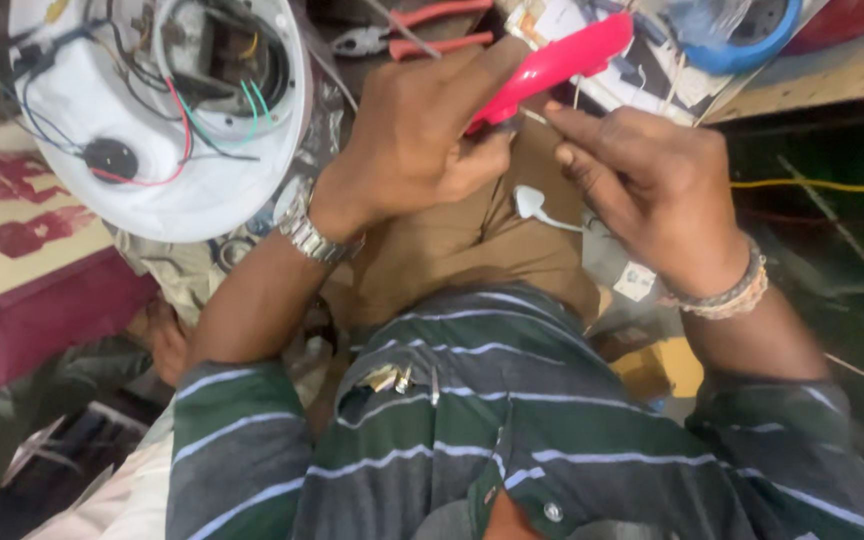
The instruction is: The person removes a plastic cover from a pink circular appliance part, then uses a screwdriver to tighten screws around its perimeter. The person then attaches the pink part to a white appliance base.
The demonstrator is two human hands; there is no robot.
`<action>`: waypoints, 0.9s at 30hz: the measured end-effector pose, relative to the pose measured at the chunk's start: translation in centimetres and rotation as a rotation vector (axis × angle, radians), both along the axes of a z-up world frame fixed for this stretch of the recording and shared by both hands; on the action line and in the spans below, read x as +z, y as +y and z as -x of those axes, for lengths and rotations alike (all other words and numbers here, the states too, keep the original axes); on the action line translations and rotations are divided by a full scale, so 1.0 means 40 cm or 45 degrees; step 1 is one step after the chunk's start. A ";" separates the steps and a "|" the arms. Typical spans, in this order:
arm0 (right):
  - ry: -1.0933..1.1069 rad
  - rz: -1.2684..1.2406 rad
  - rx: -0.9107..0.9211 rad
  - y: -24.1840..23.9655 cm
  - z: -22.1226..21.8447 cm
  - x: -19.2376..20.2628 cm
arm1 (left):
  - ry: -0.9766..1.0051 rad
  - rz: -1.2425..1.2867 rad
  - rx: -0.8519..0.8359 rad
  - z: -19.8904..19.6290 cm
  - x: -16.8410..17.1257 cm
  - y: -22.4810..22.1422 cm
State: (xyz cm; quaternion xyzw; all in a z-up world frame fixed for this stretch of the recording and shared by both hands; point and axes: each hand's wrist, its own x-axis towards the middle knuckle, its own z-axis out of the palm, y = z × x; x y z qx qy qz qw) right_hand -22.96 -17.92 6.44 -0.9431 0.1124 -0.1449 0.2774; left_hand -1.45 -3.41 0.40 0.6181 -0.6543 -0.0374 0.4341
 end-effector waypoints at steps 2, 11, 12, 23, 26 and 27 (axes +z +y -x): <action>0.014 -0.046 -0.014 0.009 0.000 -0.002 | -0.009 0.065 0.009 0.000 -0.005 0.007; -0.016 -0.133 0.034 0.016 -0.023 -0.013 | -0.030 0.127 0.013 -0.015 -0.005 0.007; -0.018 -0.135 0.055 0.012 -0.024 -0.020 | -0.024 0.116 0.018 -0.016 -0.007 0.009; 0.005 0.551 0.071 0.058 -0.104 -0.021 | 0.077 0.082 0.093 -0.031 -0.001 0.005; -0.046 -0.182 0.107 0.029 -0.119 -0.005 | 0.116 0.085 0.111 -0.020 0.005 0.002; 0.111 -0.480 0.077 0.009 -0.120 0.011 | 0.116 0.109 0.117 -0.023 0.011 -0.006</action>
